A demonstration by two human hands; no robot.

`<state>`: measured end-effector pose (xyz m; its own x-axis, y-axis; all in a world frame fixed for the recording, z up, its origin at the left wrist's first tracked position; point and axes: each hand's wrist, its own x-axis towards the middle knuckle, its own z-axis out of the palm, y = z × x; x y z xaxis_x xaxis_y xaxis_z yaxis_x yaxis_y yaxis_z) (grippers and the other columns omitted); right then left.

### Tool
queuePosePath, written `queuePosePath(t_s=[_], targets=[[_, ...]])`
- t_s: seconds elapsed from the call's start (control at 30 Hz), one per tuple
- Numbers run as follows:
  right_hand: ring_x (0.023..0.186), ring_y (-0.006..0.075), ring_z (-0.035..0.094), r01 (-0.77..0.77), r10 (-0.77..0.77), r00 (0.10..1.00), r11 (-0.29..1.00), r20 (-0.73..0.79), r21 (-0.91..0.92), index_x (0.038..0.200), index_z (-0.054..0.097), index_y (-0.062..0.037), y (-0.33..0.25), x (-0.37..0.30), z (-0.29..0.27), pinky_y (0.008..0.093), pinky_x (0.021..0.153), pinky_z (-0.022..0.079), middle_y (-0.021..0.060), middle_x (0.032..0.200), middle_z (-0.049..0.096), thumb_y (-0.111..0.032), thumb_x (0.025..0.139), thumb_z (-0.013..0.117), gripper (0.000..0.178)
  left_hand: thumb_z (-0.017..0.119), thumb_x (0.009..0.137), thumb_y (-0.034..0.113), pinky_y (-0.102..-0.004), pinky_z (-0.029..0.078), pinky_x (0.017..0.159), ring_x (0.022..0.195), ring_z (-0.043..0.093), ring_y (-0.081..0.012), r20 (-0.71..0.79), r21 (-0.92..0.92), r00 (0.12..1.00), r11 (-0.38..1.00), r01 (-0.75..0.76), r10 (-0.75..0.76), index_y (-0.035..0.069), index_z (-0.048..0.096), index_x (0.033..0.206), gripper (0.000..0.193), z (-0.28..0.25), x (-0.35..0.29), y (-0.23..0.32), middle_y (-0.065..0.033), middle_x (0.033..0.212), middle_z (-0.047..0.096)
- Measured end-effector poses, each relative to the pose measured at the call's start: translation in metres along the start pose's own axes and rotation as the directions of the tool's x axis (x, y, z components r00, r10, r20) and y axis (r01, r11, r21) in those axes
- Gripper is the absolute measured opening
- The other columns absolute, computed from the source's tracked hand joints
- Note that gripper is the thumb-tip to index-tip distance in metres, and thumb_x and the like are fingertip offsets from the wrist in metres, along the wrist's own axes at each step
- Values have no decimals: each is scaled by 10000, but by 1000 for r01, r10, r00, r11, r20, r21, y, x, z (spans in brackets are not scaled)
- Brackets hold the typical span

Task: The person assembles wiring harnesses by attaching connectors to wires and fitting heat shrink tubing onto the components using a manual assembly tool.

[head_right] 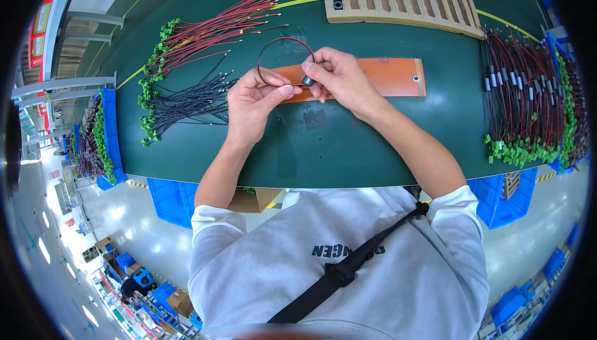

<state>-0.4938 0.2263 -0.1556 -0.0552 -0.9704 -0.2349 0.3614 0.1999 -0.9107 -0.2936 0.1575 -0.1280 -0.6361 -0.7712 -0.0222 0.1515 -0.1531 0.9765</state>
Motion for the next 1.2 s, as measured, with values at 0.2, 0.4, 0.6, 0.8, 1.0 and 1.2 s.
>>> queuePosePath(t_s=[0.2,0.4,0.6,0.8,1.0,1.2], targets=[[628,77,570,-15,15,1000,999,-5,28,1003,604,-42,-2,-1,1,229,554,446,21,818,630,-295,1053,661,264,775,852,-103,-343,629,852,947,735,-239,15,287,972,930,-230,236,-38,652,872,141,0,-7,-10,-135,1032,676],[679,72,603,23,-23,998,1000,-64,-5,1097,635,-31,-8,-6,13,228,617,511,12,819,638,-260,1039,682,241,843,749,-61,-335,631,758,967,724,-248,224,652,805,529,-543,549,21,774,850,147,-5,5,-16,-98,1074,697],[767,66,635,60,-58,996,998,-70,25,1182,662,-17,2,-12,9,235,717,576,7,886,674,-193,1049,659,221,820,754,-94,-363,653,811,992,726,-257,190,568,783,584,-580,593,38,798,916,210,4,8,-28,-108,1168,659],[836,90,671,203,-202,978,979,-51,6,1247,666,-2,3,-16,8,273,790,616,40,943,703,-152,1060,632,242,803,763,-111,-344,646,778,961,736,-247,140,615,782,565,-550,608,43,797,925,223,3,10,-35,-121,1162,649],[858,107,697,271,-274,960,961,-61,-47,1231,658,18,1,-14,8,314,800,658,63,968,713,-123,1041,653,237,785,795,-118,-332,630,751,899,734,-223,131,602,806,599,-527,577,24,777,922,191,5,8,-29,-102,1067,692],[853,110,706,208,-209,975,978,-74,-28,1175,652,25,-1,-11,7,308,757,663,79,962,721,-102,1029,665,193,780,844,-73,-318,622,749,838,720,-207,124,541,874,707,-456,469,2,760,920,109,3,5,-17,-106,1016,715]])
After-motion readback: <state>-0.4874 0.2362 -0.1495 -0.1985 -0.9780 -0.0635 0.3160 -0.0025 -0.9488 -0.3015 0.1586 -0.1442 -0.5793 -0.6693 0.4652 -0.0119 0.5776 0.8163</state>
